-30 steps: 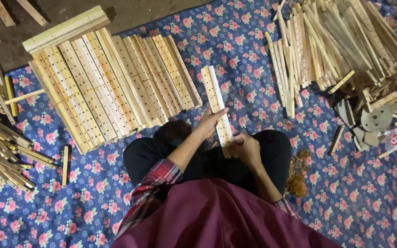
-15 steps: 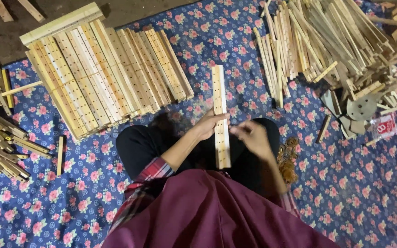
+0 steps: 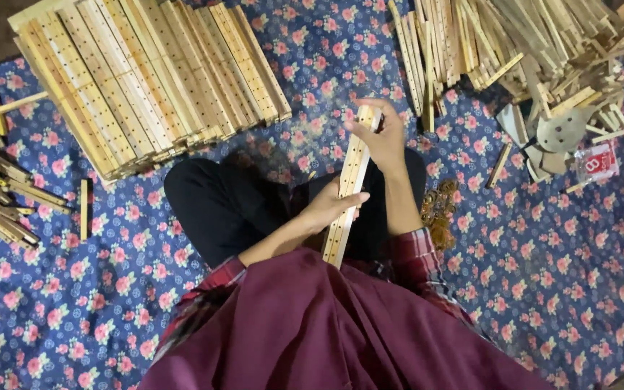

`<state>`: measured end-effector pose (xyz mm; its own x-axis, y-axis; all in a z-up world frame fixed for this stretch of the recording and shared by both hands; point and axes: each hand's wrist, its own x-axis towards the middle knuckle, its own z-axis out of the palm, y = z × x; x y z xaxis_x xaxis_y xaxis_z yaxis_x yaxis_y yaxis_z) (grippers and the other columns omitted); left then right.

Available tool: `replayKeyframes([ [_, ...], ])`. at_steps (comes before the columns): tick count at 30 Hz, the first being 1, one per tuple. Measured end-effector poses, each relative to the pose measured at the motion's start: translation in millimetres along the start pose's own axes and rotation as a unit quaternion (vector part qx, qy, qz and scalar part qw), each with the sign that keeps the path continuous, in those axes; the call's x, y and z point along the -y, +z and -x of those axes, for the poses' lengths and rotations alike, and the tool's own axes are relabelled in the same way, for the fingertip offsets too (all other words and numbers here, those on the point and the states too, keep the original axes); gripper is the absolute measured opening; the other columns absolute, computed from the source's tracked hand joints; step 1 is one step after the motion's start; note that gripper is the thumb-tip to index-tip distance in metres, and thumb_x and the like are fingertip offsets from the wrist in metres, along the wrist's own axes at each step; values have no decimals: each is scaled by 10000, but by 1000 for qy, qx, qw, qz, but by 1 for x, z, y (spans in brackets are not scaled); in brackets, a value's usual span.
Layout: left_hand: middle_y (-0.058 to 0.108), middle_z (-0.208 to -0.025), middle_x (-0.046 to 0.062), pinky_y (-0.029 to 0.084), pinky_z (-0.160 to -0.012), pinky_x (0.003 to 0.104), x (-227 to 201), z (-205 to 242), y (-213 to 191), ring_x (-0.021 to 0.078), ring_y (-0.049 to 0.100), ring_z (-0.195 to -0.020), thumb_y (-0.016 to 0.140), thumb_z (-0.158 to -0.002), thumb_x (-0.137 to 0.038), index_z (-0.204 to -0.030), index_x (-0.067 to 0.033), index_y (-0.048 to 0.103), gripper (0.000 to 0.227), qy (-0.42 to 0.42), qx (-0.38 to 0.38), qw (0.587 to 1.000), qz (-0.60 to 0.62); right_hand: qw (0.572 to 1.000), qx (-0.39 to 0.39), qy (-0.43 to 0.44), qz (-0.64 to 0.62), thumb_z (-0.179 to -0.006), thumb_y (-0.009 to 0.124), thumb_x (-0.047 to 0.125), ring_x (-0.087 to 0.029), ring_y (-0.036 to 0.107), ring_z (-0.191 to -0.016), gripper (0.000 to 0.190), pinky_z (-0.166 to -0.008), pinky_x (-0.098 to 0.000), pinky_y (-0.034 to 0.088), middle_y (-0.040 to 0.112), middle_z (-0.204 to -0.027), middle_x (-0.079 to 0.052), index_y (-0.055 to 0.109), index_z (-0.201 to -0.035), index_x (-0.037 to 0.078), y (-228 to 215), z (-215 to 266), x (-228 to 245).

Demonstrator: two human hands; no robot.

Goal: Sorting and inspecting pre-drilled wooden slats for frame assembly while sitting on the floor.

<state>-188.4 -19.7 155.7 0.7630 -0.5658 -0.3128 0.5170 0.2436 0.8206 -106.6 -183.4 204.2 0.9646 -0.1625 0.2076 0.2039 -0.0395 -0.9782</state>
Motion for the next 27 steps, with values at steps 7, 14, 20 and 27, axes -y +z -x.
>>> replayKeyframes([
  [7,701,-795,233,644,-619,403,20,5,8,255,740,-669,742,-950,-158,-1076,102,534,355,-9,4,1000,-13,994,-52,-54,73,-697,926,3,-143,616,-781,469,-704,-316,554,581,-910,-52,744,-1116,112,3,7,-1],
  [14,568,-582,30,459,-454,261,-6,-3,15,125,552,-466,700,-946,-199,-774,-72,631,225,-33,-99,990,-97,993,16,-90,80,-1089,604,343,-334,451,-1486,555,-1260,-518,359,326,-1643,-118,382,-1557,142,-43,30,-16],
  [20,609,-609,105,563,-458,329,-21,-31,-33,191,641,-460,702,-916,-56,-953,14,654,93,60,-224,971,-58,903,-297,154,270,-943,736,231,-348,709,-1001,94,-902,-442,547,761,-959,-111,787,-991,167,-194,99,-175],
  [27,620,-619,107,577,-493,333,-74,-8,-37,190,659,-494,728,-954,-55,-906,-9,644,108,63,-152,974,-158,804,-120,361,456,-807,840,409,-364,739,-921,189,-818,-462,604,775,-879,-56,800,-982,350,-250,185,-297],
])
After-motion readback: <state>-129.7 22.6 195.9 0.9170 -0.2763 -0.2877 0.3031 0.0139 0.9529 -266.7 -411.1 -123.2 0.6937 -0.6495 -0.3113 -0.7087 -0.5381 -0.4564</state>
